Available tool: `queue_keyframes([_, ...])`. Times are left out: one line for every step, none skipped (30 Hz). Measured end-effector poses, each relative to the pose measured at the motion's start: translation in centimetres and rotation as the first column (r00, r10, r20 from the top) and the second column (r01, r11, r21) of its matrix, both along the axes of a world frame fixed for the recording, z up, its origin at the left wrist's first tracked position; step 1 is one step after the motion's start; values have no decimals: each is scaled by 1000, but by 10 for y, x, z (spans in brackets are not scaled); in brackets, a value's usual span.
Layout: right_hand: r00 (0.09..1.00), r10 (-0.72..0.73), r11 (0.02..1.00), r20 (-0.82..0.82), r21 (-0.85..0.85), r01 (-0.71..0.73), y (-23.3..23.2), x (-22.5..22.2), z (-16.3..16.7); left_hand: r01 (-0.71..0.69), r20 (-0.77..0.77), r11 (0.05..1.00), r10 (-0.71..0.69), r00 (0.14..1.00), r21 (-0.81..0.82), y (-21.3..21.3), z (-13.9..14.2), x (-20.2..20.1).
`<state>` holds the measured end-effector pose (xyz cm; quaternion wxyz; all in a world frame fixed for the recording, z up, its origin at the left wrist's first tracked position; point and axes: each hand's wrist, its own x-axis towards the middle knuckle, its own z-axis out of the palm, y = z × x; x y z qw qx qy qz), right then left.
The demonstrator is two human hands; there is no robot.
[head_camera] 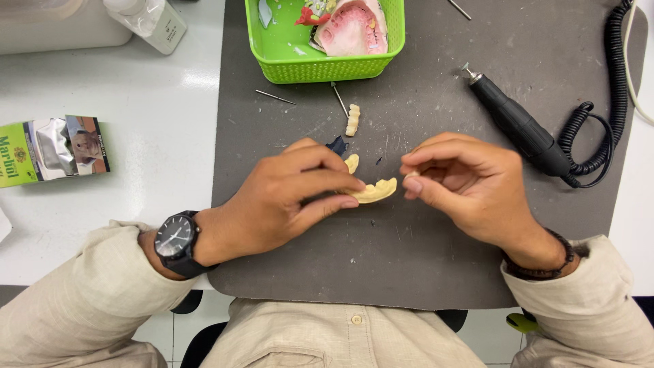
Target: The person sits at a lab bench and sets individual denture teeth into a wax denture base by hand, pressing each tooth into place along the wax rim and repositioning teeth one at a time, occasionally using a small strip of blue wax. A rotary tool and plaster model sit on the bench but are not used.
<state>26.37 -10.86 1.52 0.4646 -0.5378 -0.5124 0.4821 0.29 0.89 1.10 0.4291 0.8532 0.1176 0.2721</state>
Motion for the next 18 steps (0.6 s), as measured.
queue_keyframes([996,7,999,92,52,-12,2,2,3,40,-8,998,-40,999,58,-1,-2,0])
queue_keyframes([983,9,995,181,99,-28,4,3,6,81,-19,990,-79,997,113,-3,-3,0])
queue_keyframes([963,7,989,269,143,-48,5,3,9,122,-32,979,-118,992,165,-4,-5,0])
queue_keyframes([943,2,991,333,129,-47,4,0,10,131,-46,975,-125,991,178,-5,-6,0])
queue_keyframes([919,-2,992,395,117,-48,2,-5,11,138,-58,971,-129,990,193,-4,-8,0])
queue_keyframes([891,-5,993,455,105,-48,2,-10,10,145,-73,968,-132,989,207,-4,-9,0])
queue_keyframes([875,16,978,484,175,-115,3,-14,8,141,-71,971,-129,989,195,-5,-10,-1])
queue_keyframes([856,33,953,515,242,-182,4,-18,6,137,-69,973,-126,990,185,-5,-11,0])
queue_keyframes([835,45,918,548,307,-251,6,-20,4,132,-66,975,-122,990,176,-5,-12,0])
queue_keyframes([846,71,918,529,298,-263,7,-22,3,133,-62,976,-124,990,174,-5,-12,0])
queue_keyframes([855,96,917,510,289,-275,8,-23,2,135,-59,976,-126,990,171,-4,-13,0])
queue_keyframes([864,122,917,488,278,-287,8,-25,1,136,-56,977,-129,990,166,-5,-13,0])
queue_keyframes([864,129,924,487,257,-283,8,-26,0,138,-57,977,-130,990,161,-5,-13,0])
queue_keyframes([863,134,930,487,239,-280,9,-28,-1,139,-57,977,-132,990,161,-5,-13,0])
queue_keyframes([862,140,935,488,220,-276,9,-28,-2,141,-57,977,-133,989,161,-4,-13,0])
queue_keyframes([860,144,933,489,222,-282,10,-28,-3,141,-60,978,-133,989,156,-5,-13,0])
queue_keyframes([858,146,931,493,224,-287,10,-28,-4,141,-62,978,-133,989,153,-5,-13,1])
queue_keyframes([856,148,929,495,227,-293,10,-28,-5,142,-65,978,-133,989,151,-5,-13,1])
